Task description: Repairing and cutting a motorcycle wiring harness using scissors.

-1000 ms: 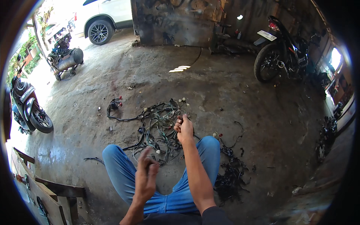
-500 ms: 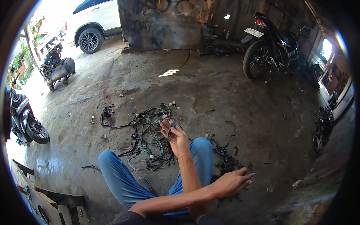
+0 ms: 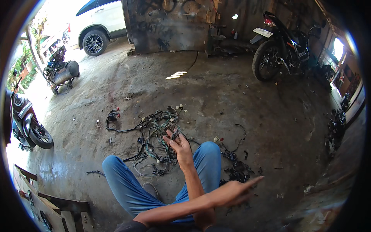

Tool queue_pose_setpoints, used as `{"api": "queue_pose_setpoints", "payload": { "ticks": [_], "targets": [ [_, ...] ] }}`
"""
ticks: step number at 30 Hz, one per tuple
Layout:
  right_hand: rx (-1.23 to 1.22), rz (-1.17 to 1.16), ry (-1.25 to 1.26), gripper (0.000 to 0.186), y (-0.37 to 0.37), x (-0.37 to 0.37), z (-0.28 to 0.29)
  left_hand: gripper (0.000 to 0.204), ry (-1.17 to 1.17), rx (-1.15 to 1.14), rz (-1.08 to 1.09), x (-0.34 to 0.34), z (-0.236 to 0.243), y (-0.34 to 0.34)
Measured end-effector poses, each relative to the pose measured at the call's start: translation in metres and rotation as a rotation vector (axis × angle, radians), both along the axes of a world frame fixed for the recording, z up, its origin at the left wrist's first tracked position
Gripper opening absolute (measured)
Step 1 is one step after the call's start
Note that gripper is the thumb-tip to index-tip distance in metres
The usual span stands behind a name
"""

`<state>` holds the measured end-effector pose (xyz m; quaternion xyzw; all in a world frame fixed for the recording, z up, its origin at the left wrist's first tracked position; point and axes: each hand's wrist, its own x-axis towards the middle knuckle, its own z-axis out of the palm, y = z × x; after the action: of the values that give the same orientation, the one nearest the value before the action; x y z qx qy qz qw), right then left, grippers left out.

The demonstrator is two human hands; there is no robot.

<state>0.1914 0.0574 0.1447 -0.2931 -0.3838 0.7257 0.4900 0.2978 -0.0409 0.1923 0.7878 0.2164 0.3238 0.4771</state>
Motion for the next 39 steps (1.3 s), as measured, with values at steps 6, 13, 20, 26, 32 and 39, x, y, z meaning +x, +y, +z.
{"api": "queue_pose_setpoints", "payload": {
  "ticks": [6,13,20,26,32,39],
  "targets": [
    [0.090,-0.004,0.045,0.049,-0.014,0.006,-0.010,0.020,-0.350,0.276,1.140,-0.137,0.011,0.010],
    [0.306,-0.184,-0.669,0.026,-0.027,0.000,-0.007,0.027,-0.167,-0.218,1.202,-0.226,-0.032,0.031],
    [0.142,-0.078,-0.390,0.036,-0.033,-0.003,-0.021,0.022,-0.137,-0.355,1.077,-0.243,-0.035,0.031],
    [-0.038,0.034,-0.143,0.034,-0.030,0.003,-0.010,0.021,-0.411,-0.518,0.957,-0.251,-0.050,0.036],
    [-0.116,-0.051,-0.069,0.024,-0.035,-0.004,0.000,0.015,-0.703,-0.938,0.901,-0.244,-0.062,0.031],
    [-0.124,0.031,-0.008,0.023,-0.032,-0.006,0.009,0.012,-0.703,-0.903,1.009,-0.249,-0.069,0.030]
  ]
}}
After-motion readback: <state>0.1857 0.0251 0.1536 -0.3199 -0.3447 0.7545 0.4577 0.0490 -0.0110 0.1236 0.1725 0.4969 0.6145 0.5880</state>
